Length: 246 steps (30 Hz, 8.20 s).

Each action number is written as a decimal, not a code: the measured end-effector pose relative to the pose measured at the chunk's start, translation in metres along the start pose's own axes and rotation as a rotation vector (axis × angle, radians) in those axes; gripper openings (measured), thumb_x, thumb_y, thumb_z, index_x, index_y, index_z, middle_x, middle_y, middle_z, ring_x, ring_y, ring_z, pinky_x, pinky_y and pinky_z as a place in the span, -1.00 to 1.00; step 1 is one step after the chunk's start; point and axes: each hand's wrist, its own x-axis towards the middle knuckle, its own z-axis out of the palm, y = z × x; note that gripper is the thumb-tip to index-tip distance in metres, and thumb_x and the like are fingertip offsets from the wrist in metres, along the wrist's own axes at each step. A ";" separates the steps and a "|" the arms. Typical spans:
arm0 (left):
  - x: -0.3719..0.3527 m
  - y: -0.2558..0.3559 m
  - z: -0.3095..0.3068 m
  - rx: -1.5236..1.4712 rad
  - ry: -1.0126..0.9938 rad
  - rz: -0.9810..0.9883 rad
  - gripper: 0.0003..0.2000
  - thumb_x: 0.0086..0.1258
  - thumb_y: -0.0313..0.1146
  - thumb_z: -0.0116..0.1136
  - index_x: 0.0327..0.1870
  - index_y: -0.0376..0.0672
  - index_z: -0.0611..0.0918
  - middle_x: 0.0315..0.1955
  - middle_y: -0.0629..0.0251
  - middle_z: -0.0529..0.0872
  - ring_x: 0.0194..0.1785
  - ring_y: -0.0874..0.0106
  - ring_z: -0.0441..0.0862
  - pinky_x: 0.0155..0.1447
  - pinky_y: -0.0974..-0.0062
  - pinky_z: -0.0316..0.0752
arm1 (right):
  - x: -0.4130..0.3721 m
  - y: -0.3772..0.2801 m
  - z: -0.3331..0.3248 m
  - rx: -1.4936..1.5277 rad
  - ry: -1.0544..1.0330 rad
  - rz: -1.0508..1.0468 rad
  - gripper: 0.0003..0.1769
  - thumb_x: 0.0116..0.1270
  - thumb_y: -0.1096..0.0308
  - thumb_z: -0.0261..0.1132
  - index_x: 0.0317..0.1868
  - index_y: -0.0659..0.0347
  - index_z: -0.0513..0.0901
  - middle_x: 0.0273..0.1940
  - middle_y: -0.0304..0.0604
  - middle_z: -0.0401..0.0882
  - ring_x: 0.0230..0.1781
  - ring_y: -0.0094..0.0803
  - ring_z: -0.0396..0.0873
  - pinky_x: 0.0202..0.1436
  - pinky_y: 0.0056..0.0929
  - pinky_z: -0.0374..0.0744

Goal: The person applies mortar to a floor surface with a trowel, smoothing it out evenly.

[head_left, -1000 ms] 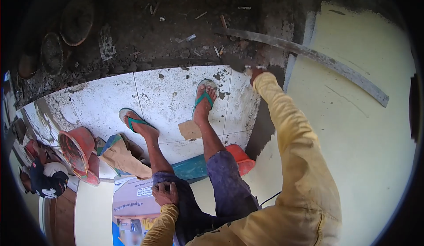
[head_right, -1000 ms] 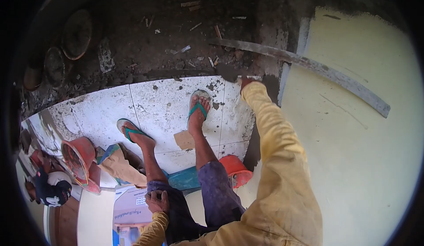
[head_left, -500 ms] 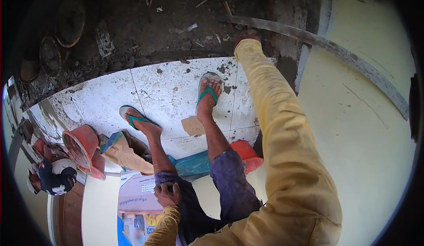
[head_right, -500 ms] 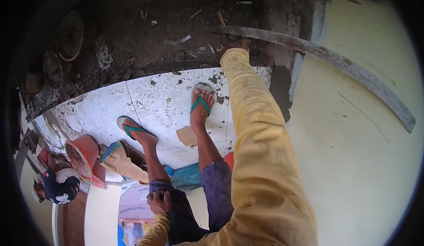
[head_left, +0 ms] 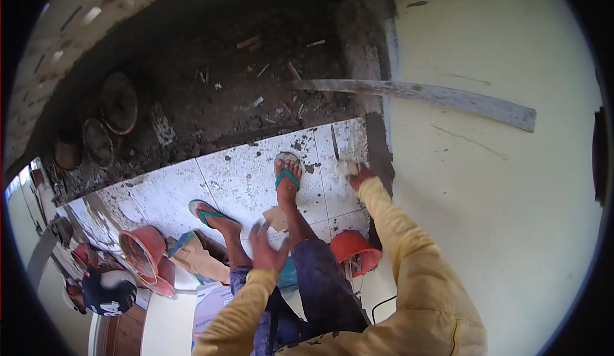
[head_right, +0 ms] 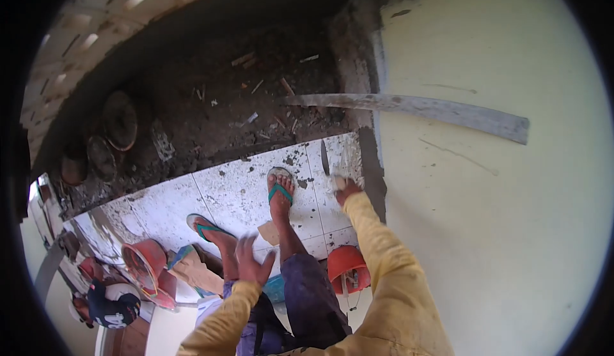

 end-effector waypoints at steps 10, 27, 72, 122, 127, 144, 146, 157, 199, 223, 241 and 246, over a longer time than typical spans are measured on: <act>0.217 0.350 0.008 -0.080 -0.131 0.843 -0.18 0.17 -0.23 0.40 0.44 -0.20 0.22 0.38 -0.07 0.27 0.47 -0.02 0.15 0.50 0.17 0.15 | -0.099 0.164 0.172 0.329 -0.148 0.179 -0.46 0.16 0.18 0.36 0.11 0.24 0.49 -0.49 -0.07 0.59 -0.63 -0.37 0.51 -0.61 -0.27 0.46; 0.312 0.396 -0.027 0.281 -0.101 0.970 -0.59 0.41 -0.16 0.20 0.06 -0.30 0.43 -0.14 -0.13 0.60 -0.11 -0.04 0.56 0.09 0.21 0.48 | -0.167 0.109 0.128 0.988 -0.373 0.396 -0.53 0.19 0.16 0.40 0.02 0.20 0.50 -0.41 -0.20 0.56 -0.55 -0.44 0.51 -0.54 -0.39 0.54; -0.091 -0.110 -0.207 0.264 -0.466 -0.199 -0.33 0.37 0.11 0.08 0.26 -0.34 0.49 0.19 -0.18 0.55 0.26 -0.02 0.50 0.35 0.22 0.36 | -0.221 -0.189 0.106 0.821 -0.244 0.056 -0.25 0.05 0.09 0.40 0.19 0.37 0.46 0.09 0.28 0.58 0.16 0.08 0.57 0.21 -0.18 0.54; -0.157 -0.035 -0.161 -0.342 0.132 -0.496 -0.27 0.27 0.04 0.23 0.36 -0.26 0.35 0.28 -0.25 0.36 0.38 -0.08 0.29 0.47 0.18 0.21 | -0.028 -0.205 -0.042 -1.002 -0.150 -0.427 -0.45 0.33 0.12 0.07 0.23 0.29 0.50 0.26 0.13 0.49 0.30 0.01 0.44 0.37 -0.12 0.38; -0.118 -0.063 -0.168 -0.465 0.174 -0.474 -0.29 0.24 0.04 0.27 0.36 -0.16 0.38 0.30 -0.19 0.35 0.38 -0.06 0.30 0.46 0.19 0.21 | -0.096 -0.391 -0.033 -1.791 -0.184 -1.000 -0.48 0.39 0.09 0.06 0.30 0.08 0.50 0.35 0.03 0.41 0.41 -0.04 0.31 0.43 -0.03 0.28; -0.014 -0.134 -0.234 -1.052 0.666 -0.670 -0.52 0.29 -0.26 0.31 0.19 -0.27 0.52 0.20 -0.09 0.49 0.34 0.04 0.40 0.42 0.23 0.23 | 0.023 -0.827 0.190 -1.386 0.194 -0.576 -0.48 0.22 0.15 0.35 0.17 0.13 0.57 0.22 0.06 0.54 0.25 -0.03 0.51 0.24 -0.14 0.54; 0.002 -0.117 -0.234 -1.068 0.703 -0.728 -0.53 0.29 -0.27 0.31 0.17 -0.27 0.52 0.20 -0.09 0.49 0.33 0.05 0.41 0.42 0.23 0.23 | 0.090 -0.851 0.217 -1.395 0.159 -0.543 -0.48 0.22 0.06 0.35 0.18 0.02 0.60 0.27 -0.04 0.51 0.29 -0.07 0.46 0.28 -0.10 0.49; 0.035 -0.028 -0.221 -0.991 0.725 -1.057 -0.60 0.30 -0.30 0.27 0.10 -0.29 0.56 0.16 -0.14 0.50 0.27 0.00 0.44 0.39 0.17 0.25 | 0.154 -0.883 0.259 -1.610 0.036 -1.087 -0.54 0.21 0.06 0.39 0.07 0.09 0.67 0.13 -0.03 0.62 0.13 -0.11 0.60 0.13 -0.17 0.58; -0.048 -0.063 -0.141 -0.528 0.139 -0.423 -0.71 0.21 -0.30 0.30 -0.06 -0.18 0.64 0.08 -0.09 0.51 0.19 -0.01 0.45 0.32 0.17 0.31 | 0.052 -0.365 -0.033 -0.563 -0.327 -0.708 -0.09 0.10 -0.05 0.51 0.30 0.42 0.43 0.08 0.18 0.60 0.05 -0.15 0.62 0.14 -0.31 0.55; -0.082 -0.002 -0.013 -0.117 -0.022 -0.557 -0.74 0.15 -0.31 0.34 -0.16 -0.18 0.65 -0.03 -0.08 0.51 0.08 -0.03 0.45 0.22 0.12 0.36 | 0.182 -0.075 -0.074 -0.812 0.014 -0.342 -0.38 0.32 0.10 0.20 0.37 0.05 0.37 0.21 0.12 0.52 0.22 0.11 0.49 0.34 -0.07 0.43; 0.017 -0.027 -0.130 -0.817 0.264 -0.182 -0.66 0.24 -0.34 0.34 0.02 -0.20 0.59 -0.07 0.07 0.64 0.06 0.09 0.57 0.18 0.26 0.44 | 0.023 -0.441 0.027 -0.664 -0.079 -0.706 -0.41 0.37 0.33 0.21 0.33 0.25 0.20 0.31 0.10 0.41 0.32 0.00 0.40 0.35 -0.22 0.42; 0.053 -0.064 -0.103 -0.799 -0.134 -0.204 -0.62 0.34 -0.20 0.25 0.07 -0.22 0.56 -0.08 -0.02 0.65 0.05 0.01 0.57 0.17 0.21 0.46 | 0.054 -0.605 0.142 -0.399 -0.132 -0.911 -0.51 0.45 0.28 0.03 0.34 0.19 0.26 0.31 0.08 0.41 0.34 -0.03 0.35 0.38 -0.16 0.35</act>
